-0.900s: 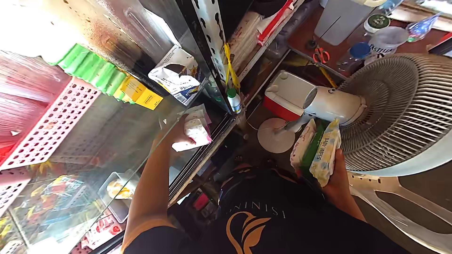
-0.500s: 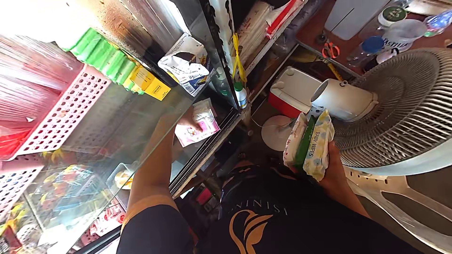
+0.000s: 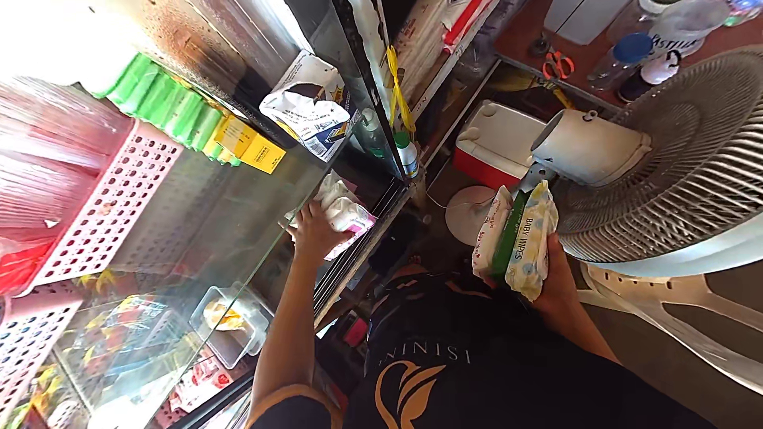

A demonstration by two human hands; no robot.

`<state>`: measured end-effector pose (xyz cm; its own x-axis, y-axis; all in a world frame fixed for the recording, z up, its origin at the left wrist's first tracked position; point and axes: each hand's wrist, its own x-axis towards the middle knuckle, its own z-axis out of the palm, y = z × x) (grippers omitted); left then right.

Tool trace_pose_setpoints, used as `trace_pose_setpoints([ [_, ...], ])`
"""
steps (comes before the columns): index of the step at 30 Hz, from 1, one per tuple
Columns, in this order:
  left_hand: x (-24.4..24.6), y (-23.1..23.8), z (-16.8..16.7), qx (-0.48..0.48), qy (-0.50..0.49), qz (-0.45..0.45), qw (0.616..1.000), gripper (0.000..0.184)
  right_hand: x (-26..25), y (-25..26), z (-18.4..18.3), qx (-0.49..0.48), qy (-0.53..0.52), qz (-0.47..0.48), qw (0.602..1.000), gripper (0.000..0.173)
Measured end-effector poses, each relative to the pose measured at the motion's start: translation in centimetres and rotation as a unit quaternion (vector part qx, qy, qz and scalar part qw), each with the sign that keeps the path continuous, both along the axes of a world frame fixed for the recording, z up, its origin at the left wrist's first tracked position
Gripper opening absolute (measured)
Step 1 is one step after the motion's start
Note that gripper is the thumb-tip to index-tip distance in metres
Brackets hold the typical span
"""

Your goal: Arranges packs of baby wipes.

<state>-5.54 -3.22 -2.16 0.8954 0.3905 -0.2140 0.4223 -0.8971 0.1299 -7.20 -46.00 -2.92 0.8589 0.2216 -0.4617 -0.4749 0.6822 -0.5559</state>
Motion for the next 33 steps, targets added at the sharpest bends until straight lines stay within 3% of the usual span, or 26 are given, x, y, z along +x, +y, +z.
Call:
trace_pose_setpoints([
  [3,2.3,1.8,0.3,-0.028,0.014,0.034,0.999,0.117,-0.4,0.1,0.1,0.007,-0.002,0.012,1.000,0.061],
  [7,6.1,4.5,-1.1,0.035,-0.011,0.090,0.995,0.122,-0.9,0.7,0.5,-0.065,0.031,-0.008,0.997,0.053],
  [11,8.4,7.2,-2.4,0.073,-0.070,0.038,0.994,0.116,-1.6,0.8,0.4,-0.042,0.010,-0.012,0.999,0.055],
  [12,8.9,5.4,-0.4,0.041,-0.046,0.041,0.997,0.107,-1.8,0.6,0.3,-0.034,0.003,-0.009,0.999,0.056],
  [13,10.4,2.2,4.1,0.006,0.112,0.080,0.990,0.096,-2.0,0.4,0.0,-0.033,-0.001,-0.008,0.999,0.056],
  [15,11.7,-1.9,7.2,-0.062,0.067,0.142,0.986,0.074,-2.3,0.3,-0.8,-0.047,0.004,-0.009,0.999,0.055],
  [17,12.5,-2.0,7.4,-0.023,0.042,0.133,0.990,0.067,-3.2,0.3,-2.1,-0.053,0.018,-0.017,0.998,0.054],
  [23,15.7,-0.2,6.3,0.073,0.007,0.154,0.985,0.091,-5.9,0.4,-4.5,-0.102,0.063,-0.058,0.991,0.055],
  [27,17.2,1.2,4.3,0.117,-0.044,0.142,0.982,0.072,-7.0,0.8,-5.6,-0.089,0.050,-0.084,0.991,0.051],
  [30,17.3,1.6,2.9,0.141,-0.066,0.164,0.974,0.072,-7.0,0.8,-5.8,-0.083,0.042,-0.112,0.989,0.049],
  [33,15.7,10.2,-4.1,0.133,-0.266,0.154,0.942,0.090,-6.6,0.9,-6.0,-0.046,0.009,-0.121,0.992,0.046],
])
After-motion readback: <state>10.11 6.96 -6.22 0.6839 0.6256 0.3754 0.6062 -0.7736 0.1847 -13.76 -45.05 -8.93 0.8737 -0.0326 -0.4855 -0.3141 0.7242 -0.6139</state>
